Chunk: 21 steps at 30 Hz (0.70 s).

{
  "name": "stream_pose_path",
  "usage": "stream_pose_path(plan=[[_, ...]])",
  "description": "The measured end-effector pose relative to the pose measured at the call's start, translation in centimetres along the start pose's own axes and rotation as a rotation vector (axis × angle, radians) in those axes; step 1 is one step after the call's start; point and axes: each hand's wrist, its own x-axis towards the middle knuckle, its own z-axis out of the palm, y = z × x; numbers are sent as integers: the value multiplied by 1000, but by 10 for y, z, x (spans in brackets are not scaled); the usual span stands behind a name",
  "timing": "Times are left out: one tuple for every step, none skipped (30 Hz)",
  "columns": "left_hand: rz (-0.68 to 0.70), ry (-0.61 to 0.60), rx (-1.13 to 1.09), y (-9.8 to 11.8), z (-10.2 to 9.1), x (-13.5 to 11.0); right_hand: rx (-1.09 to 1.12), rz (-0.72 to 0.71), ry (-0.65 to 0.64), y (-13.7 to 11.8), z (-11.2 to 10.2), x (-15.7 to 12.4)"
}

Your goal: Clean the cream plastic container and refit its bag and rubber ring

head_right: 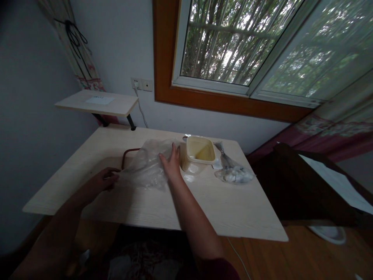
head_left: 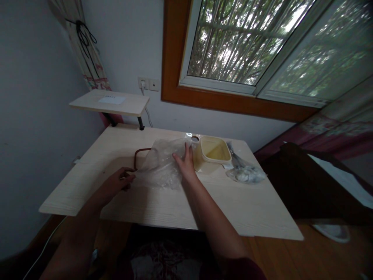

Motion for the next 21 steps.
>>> stream_pose_path(plan=[[16,-14,10,0,2,0,-110,-49,24,-9,-2,-5],[31,-17,15,0,5,0,-191,-115,13,-18,-4,-11],[44,-7,16,0,8,0,-253,-185,-2,-28,-5,-18],[54,9,16,0,12,0,-307,-248,-32,-36,-6,-26],[60,26,15,0,17,0,-368,-302,-88,-44,-7,-33],[61,38,13,1,21,0,-423,-351,-172,-49,-7,-41],[59,43,11,2,26,-1,-469,-391,-269,-52,-8,-48],[54,42,10,3,31,-1,-510,-423,-366,-52,-8,-55],[49,36,8,3,34,-1,-551,-449,-450,-49,-9,-61],[47,30,8,3,37,-1,-596,-465,-509,-44,-11,-67],[47,26,10,3,39,-1,-650,-469,-546,-38,-14,-72],[52,26,18,2,40,-1,-705,-464,-556,-30,-17,-76],[62,30,31,0,40,0,-755,-452,-565,-22,-21,-80],[74,39,48,-2,39,0,-796,-431,-557,-14,-27,-82],[85,49,68,-4,37,0,-826,-409,-541,-7,-33,-83],[93,60,88,-6,34,0,-845,-400,-538,-2,-39,-84],[95,72,108,-7,31,0,-858,-398,-542,2,-45,-84],[92,82,128,-8,27,-1,-865,-400,-544,5,-50,-83],[85,83,148,-9,24,-1,-865,-404,-544,6,-55,-82],[77,72,169,-9,20,-2,-859,-412,-541,5,-59,-81],[74,55,187,-8,17,-3,-845,-421,-533,4,-62,-81]])
